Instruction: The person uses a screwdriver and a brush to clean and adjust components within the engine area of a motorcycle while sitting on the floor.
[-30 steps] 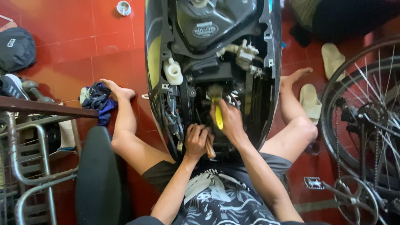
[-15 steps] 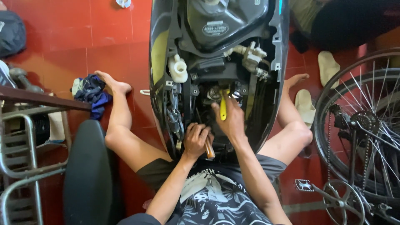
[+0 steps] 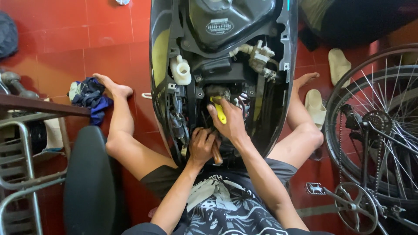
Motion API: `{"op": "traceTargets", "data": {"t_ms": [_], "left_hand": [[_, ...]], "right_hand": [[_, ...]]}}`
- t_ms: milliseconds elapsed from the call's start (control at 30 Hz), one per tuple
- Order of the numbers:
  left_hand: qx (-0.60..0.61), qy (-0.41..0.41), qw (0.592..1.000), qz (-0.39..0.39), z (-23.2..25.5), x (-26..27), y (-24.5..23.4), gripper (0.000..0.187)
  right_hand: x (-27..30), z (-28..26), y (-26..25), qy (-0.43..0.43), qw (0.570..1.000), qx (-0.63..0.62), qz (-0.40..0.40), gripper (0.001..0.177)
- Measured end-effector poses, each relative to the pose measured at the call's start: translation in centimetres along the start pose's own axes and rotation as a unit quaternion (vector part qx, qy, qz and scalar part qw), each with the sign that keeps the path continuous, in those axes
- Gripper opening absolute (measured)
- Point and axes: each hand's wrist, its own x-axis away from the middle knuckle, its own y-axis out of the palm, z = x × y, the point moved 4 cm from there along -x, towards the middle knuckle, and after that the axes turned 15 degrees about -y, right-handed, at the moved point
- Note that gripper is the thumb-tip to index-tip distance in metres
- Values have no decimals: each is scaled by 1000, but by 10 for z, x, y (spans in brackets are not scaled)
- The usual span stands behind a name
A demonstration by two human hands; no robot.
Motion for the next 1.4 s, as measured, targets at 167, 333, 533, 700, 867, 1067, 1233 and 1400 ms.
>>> {"op": "traceTargets", "data": {"t_ms": [167, 333, 533, 700, 867, 1067, 1233, 1400], "left_hand": [[-10, 0, 1000, 5, -5, 8, 6, 7], [-10, 15, 1000, -1, -8, 11, 10, 15], [-5, 0, 1000, -1, -8, 7, 7, 16], [-20, 10, 1000, 7, -8, 11, 13, 17], [-25, 7, 1000, 12, -7, 9, 11, 16], [-24, 6, 1000, 3, -2, 4, 4, 13], [-25, 7, 999, -18, -10, 17, 11, 10], [-20, -5, 1000, -23, -10, 14, 11, 5]], "right_hand": [[-11, 3, -17, -29, 994, 91, 48, 39], [1, 25, 0, -2, 992, 118, 53, 46], [5, 5, -30, 26, 994, 106, 25, 39], [-3, 31, -19, 2, 992, 124, 36, 37], [-4, 10, -20, 1, 986, 166, -16, 36], [33, -5, -38, -18, 992, 121, -23, 32], [76, 1, -20, 7, 998, 16, -60, 30], [42, -23, -36, -45, 999, 21, 21, 30]]}}
